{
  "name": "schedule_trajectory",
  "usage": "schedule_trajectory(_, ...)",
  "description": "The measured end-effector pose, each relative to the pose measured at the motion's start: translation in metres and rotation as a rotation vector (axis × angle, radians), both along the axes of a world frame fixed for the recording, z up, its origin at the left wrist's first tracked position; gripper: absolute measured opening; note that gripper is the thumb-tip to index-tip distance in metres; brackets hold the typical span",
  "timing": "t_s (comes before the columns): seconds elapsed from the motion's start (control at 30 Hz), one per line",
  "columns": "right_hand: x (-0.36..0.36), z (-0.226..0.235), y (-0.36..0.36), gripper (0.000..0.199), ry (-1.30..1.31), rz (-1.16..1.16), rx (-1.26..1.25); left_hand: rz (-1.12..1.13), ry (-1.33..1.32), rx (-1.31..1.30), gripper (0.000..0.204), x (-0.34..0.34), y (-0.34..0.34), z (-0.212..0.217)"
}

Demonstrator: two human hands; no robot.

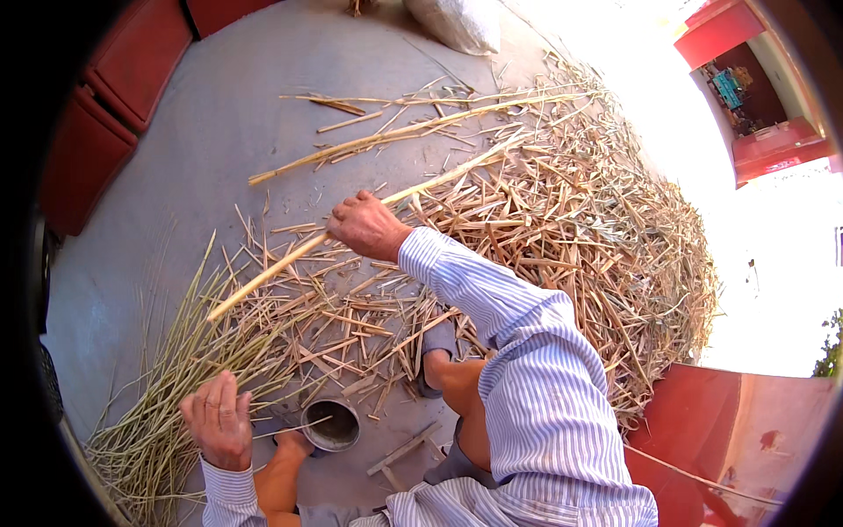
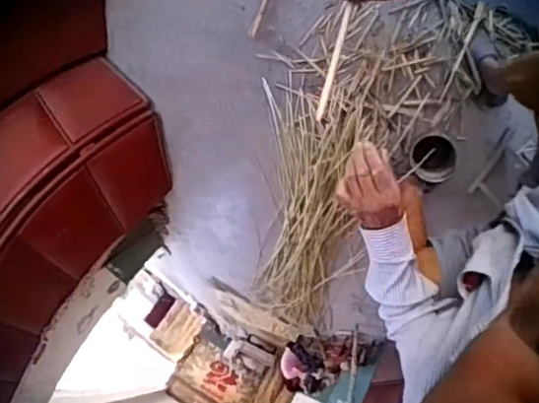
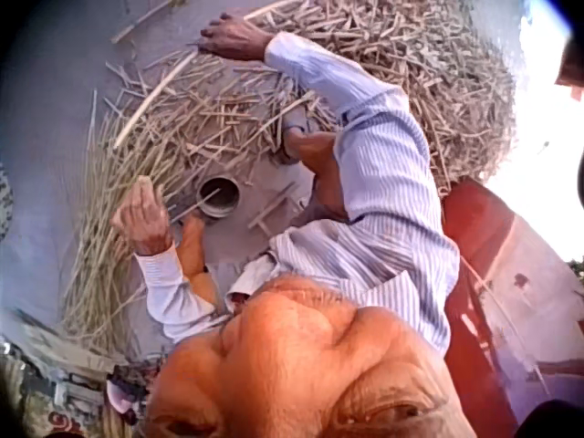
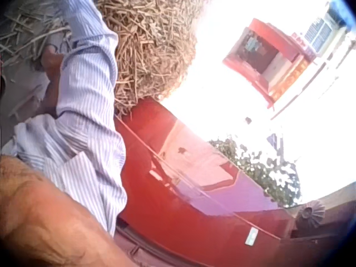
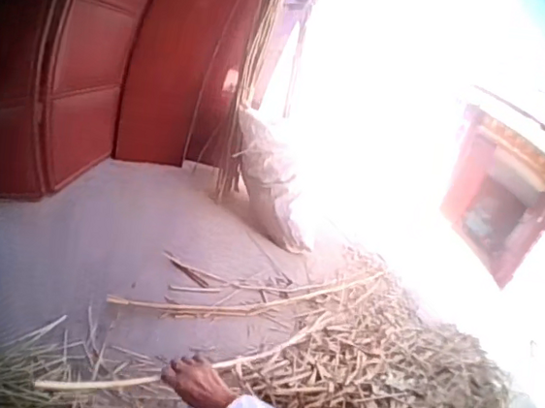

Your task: The person sits on the floor and repeatedly picks up long dried straw stalks. They pull off the outer layers and leaves by hand, separating the usable core from the waste. The processed stalks are placed in a pile to the left, while the discarded waste accumulates on the right.

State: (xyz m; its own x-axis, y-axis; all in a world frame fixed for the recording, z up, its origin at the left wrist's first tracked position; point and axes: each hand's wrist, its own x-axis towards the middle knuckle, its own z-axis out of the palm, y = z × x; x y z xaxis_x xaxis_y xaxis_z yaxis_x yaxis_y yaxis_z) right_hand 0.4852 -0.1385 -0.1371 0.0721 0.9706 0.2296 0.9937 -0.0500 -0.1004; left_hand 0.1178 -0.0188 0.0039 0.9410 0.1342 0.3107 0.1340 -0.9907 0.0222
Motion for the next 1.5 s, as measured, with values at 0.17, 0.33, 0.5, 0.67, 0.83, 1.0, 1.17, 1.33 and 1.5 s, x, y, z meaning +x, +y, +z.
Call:
schedule_trajectory(0.17, -0.095, 0.100, -0.032, 0.019, 0.064, 0.334, 0.012, -0.030, -0.118, 0.101, 0.042, 0.051, -0.051, 0.035)
schedule_trajectory(0.33, -0.140, 0.158, -0.059, 0.016, 0.082, 0.290, 0.067, 0.006, -0.025, 0.049, 0.030, 0.045, -0.057, 0.023)
schedule_trajectory(0.5, -0.153, 0.196, -0.119, 0.014, 0.199, -0.421, 0.466, 0.158, -0.175, -0.427, 0.021, 0.037, -0.038, 0.071)
schedule_trajectory(0.67, -0.130, 0.183, -0.157, 0.038, 1.905, -0.731, 0.486, 0.188, -0.181, -0.504, 0.021, 0.020, -0.011, 0.094)
schedule_trajectory(0.83, -0.086, 0.183, -0.117, 0.028, 2.155, -0.595, 0.773, 0.216, -0.114, -0.664, 0.023, -0.003, 0.013, 0.094)
schedule_trajectory(1.0, -0.098, 0.162, -0.093, 0.022, 2.002, -0.410, 0.717, 0.164, 0.039, -0.590, 0.023, -0.016, 0.019, 0.095)
schedule_trajectory(1.17, -0.115, 0.170, -0.075, 0.017, 1.977, -0.156, 0.781, 0.163, -0.029, -0.851, 0.026, -0.004, 0.011, 0.073)
schedule_trajectory(1.33, -0.112, 0.181, -0.083, 0.012, 1.896, 0.025, 0.708, 0.174, 0.060, -1.262, 0.025, 0.011, 0.000, 0.062)
schedule_trajectory(1.5, -0.108, 0.185, -0.084, 0.013, 1.823, 0.047, 0.717, 0.164, -0.165, -1.301, 0.022, 0.018, -0.003, 0.050)
